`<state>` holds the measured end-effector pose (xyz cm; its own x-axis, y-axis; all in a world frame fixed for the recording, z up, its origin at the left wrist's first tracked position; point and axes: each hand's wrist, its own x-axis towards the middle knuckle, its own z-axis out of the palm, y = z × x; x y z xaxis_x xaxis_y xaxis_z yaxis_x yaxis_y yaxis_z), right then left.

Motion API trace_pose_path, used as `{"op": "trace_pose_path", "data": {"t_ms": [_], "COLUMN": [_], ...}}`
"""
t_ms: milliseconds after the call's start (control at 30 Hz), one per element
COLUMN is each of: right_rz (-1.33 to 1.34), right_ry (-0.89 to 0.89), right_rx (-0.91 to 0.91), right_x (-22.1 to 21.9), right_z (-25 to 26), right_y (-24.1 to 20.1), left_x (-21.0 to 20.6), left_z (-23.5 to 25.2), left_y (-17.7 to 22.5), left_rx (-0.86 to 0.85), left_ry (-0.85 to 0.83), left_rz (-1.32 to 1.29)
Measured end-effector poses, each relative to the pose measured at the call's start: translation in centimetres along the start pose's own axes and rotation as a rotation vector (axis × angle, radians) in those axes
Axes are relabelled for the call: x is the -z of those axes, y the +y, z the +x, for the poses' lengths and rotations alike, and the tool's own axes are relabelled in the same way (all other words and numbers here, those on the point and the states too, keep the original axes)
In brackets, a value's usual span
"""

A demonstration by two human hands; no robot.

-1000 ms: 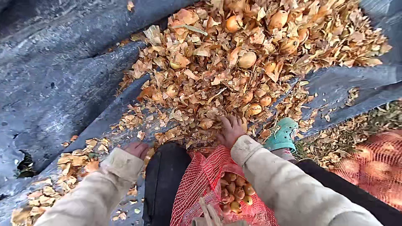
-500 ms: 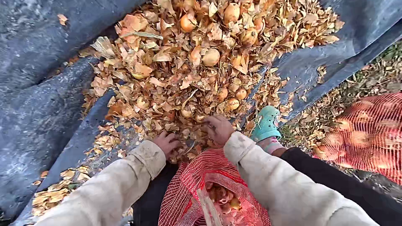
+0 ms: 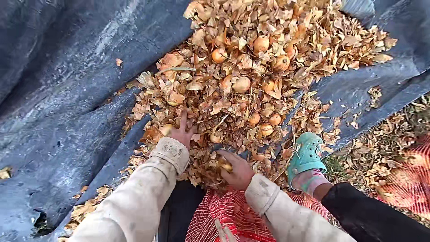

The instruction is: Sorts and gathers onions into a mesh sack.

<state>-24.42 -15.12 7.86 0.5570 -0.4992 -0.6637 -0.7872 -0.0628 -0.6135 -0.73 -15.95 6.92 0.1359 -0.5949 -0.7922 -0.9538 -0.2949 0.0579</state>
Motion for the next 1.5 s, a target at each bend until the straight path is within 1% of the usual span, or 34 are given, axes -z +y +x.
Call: {"op": "trace_pose_path", "data": {"t_ms": [67, 100, 133, 200, 233, 267, 300, 333, 367, 400, 433, 467, 533, 567, 633, 733, 800, 867, 900, 933, 1000, 1033, 1067, 1100, 1133, 1167, 1233, 1267, 1333, 1367, 1400, 1433, 1467, 1500], "right_rz": [0.022, -0.005, -0.073, -0.245, -0.316, -0.357, -0.382, -0.409, -0.436, -0.443, -0.433, -0.436, -0.458, -0.455, -0.460, -0.468, -0.493, -0.538, -0.554, -0.565, -0.581, -0.585, -0.577, -0.550, -0.483, -0.361, 0.008, 0.223, 0.698, 0.940, 1.126, 1.203, 1.193, 1.095], "right_ry": [0.235, 0.302, 0.300, 0.114, 0.047, 0.010, -0.020, -0.064, -0.120, -0.188, -0.255, -0.321, -0.439, -0.481, -0.512, -0.445, -0.375, -0.367, -0.382, -0.403, -0.395, -0.388, -0.388, -0.383, -0.361, -0.320, -0.180, -0.124, -0.087, -0.112, -0.201, -0.335, -0.494, -0.656], "right_rx": [0.055, 0.071, 0.040, -0.161, -0.235, -0.274, -0.290, -0.295, -0.296, -0.304, -0.320, -0.338, -0.378, -0.393, -0.408, -0.396, -0.358, -0.334, -0.333, -0.341, -0.346, -0.345, -0.340, -0.334, -0.322, -0.299, -0.222, -0.157, -0.055, -0.064, -0.112, -0.178, -0.230, -0.264], "right_x": [2.5, 3.5, 4.3, 4.7, 4.0, 3.2, 2.2, 1.2, 0.1, -0.9, -1.8, -2.4, -2.5, -2.2, -0.7, 0.9, 0.9, -0.2, -1.0, -1.7, -2.8, -3.0, -2.9, -2.5, -1.9, -1.2, 0.4, 1.8, 3.9, 4.2, 4.3, 4.2, 3.7, 3.0], "right_z": [2.2, 3.7, 5.1, 7.3, 8.0, 8.1, 7.9, 7.5, 6.8, 6.1, 5.3, 4.6, 3.6, 2.9, 1.7, 0.9, 1.6, 3.5, 4.5, 5.3, 6.4, 6.5, 6.4, 6.3, 6.3, 6.1, 4.2, 2.8, -1.1, -3.4, -6.0, -8.6, -11.0, -13.2], "right_y": [-0.3, -0.5, -0.9, -2.5, -3.1, -3.4, -3.5, -3.5, -3.2, -3.0, -3.0, -3.2, -3.9, -4.0, -4.3, -4.7, -4.8, -4.6, -4.5, -4.4, -4.0, -3.8, -3.6, -3.2, -2.6, -1.9, -0.7, -0.5, -0.8, -0.7, -0.2, 0.7, 2.3, 3.8], "left_x": [-2.9, -4.3, -5.9, -8.8, -9.8, -10.8, -11.8, -12.6, -12.7, -12.0, -10.8, -9.3, -6.8, -6.9, -8.4, -10.6, -12.1, -12.6, -12.5, -12.3, -11.3, -10.5, -9.4, -8.2, -7.0, -5.9, -6.1, -6.7, -7.6, -7.8, -8.1, -8.5, -8.9, -8.9], "left_z": [-1.6, -2.4, -3.2, -5.0, -6.1, -7.3, -8.4, -9.1, -9.4, -9.5, -9.2, -8.7, -6.8, -6.2, -6.4, -8.6, -9.6, -10.2, -10.5, -10.9, -11.0, -10.6, -10.0, -9.3, -8.3, -7.2, -4.7, -3.8, -2.9, -2.9, -3.2, -3.7, -4.4, -5.4], "left_y": [-2.7, -4.3, -6.0, -8.9, -9.9, -10.7, -11.4, -11.7, -11.8, -11.9, -12.0, -12.1, -12.2, -12.0, -11.2, -10.2, -10.1, -10.5, -10.8, -11.0, -10.8, -10.4, -9.7, -8.8, -7.7, -6.5, -4.5, -3.7, -3.2, -3.2, -3.3, -3.1, -2.5, -1.3], "left_rx": [-0.007, 0.007, 0.015, -0.015, -0.041, -0.080, -0.128, -0.162, -0.148, -0.085, 0.006, 0.125, 0.352, 0.398, 0.401, 0.343, 0.269, 0.193, 0.155, 0.124, 0.044, 0.012, -0.008, -0.009, -0.003, 0.020, 0.033, 0.034, 0.050, 0.067, 0.070, 0.049, 0.012, -0.019], "left_ry": [0.026, 0.051, 0.095, 0.140, 0.120, 0.162, 0.294, 0.474, 0.622, 0.680, 0.656, 0.524, 0.124, 0.010, -0.070, -0.117, -0.142, -0.149, -0.086, 0.028, 0.350, 0.463, 0.502, 0.463, 0.374, 0.219, 0.001, -0.021, 0.055, 0.121, 0.202, 0.301, 0.410, 0.496], "left_rz": [-0.014, -0.018, -0.023, -0.043, -0.054, -0.091, -0.160, -0.229, -0.273, -0.299, -0.302, -0.297, -0.306, -0.311, -0.277, -0.233, -0.214, -0.174, -0.171, -0.194, -0.287, -0.326, -0.355, -0.373, -0.377, -0.371, -0.374, -0.380, -0.449, -0.521, -0.630, -0.787, -0.994, -1.244]}}
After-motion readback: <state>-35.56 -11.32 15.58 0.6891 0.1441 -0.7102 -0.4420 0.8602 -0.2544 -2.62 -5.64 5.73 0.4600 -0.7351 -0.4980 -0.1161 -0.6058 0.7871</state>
